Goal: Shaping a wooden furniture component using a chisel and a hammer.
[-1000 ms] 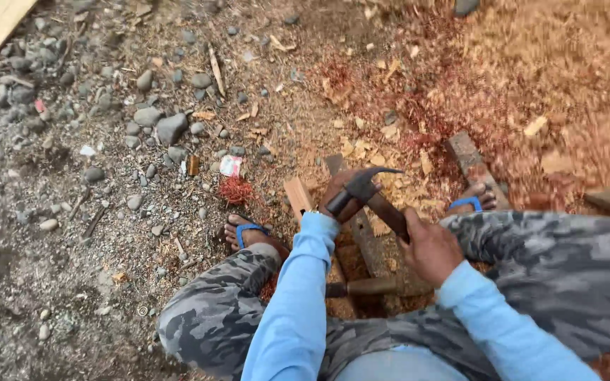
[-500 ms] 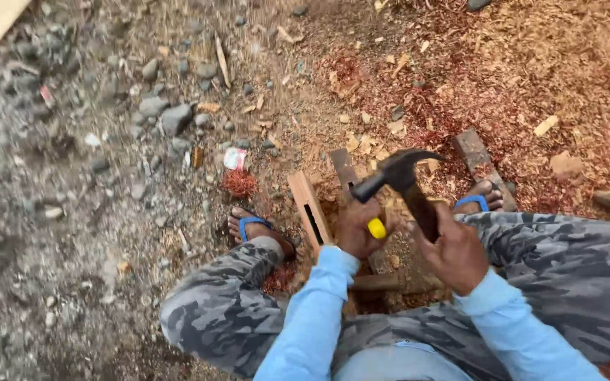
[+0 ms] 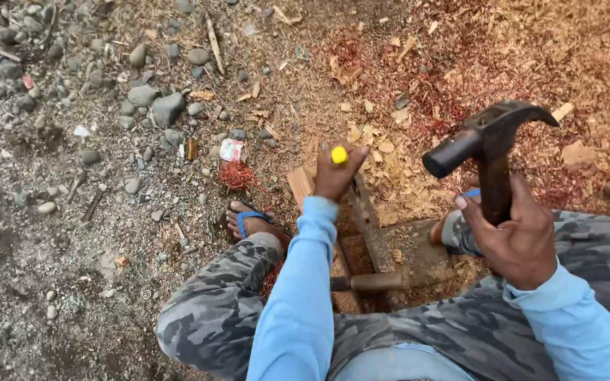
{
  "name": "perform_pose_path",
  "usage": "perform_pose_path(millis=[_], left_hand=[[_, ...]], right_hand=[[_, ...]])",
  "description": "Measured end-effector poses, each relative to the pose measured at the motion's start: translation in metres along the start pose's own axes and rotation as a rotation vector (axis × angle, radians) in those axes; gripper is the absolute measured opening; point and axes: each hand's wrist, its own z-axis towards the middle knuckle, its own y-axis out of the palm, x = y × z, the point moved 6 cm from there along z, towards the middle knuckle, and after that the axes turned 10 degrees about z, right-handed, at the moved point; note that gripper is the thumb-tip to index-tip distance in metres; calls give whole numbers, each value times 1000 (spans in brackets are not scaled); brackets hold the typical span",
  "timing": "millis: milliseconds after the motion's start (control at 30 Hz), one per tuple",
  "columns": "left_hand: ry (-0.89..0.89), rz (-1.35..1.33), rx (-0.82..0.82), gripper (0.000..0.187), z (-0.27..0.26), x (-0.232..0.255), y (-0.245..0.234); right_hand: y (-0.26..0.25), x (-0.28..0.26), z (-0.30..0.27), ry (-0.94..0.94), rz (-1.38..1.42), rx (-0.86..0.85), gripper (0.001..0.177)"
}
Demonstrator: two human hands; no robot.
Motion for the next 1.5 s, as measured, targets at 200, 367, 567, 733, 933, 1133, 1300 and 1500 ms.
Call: perform_pose_path(millis=[200, 367, 567, 733, 933, 1133, 1300, 1500], left_hand=[[-134, 55, 255, 39, 70, -22, -6], [-91, 72, 236, 41, 25, -17, 5], [8, 202, 72, 36, 10, -42, 16], [-37, 55, 138, 29, 4, -25, 20], [-5, 181, 262, 33, 31, -6, 5], [-316, 224, 303, 19, 89, -53, -8], [-156, 233, 460, 43, 78, -43, -5], [124, 216, 289, 48, -31, 26, 7]], right_hand=[[0, -18, 2, -32, 62, -8, 34], [-1, -12, -2, -34, 98, -3, 38], [9, -13, 5, -10, 64, -33, 38], [11, -17, 3, -1, 171, -91, 32], [9, -44, 6, 55, 281, -98, 33], [6, -12, -2, -46, 40, -50, 40], [6, -12, -4, -5, 145, -49, 36], [2, -7, 1, -13, 21, -48, 33]])
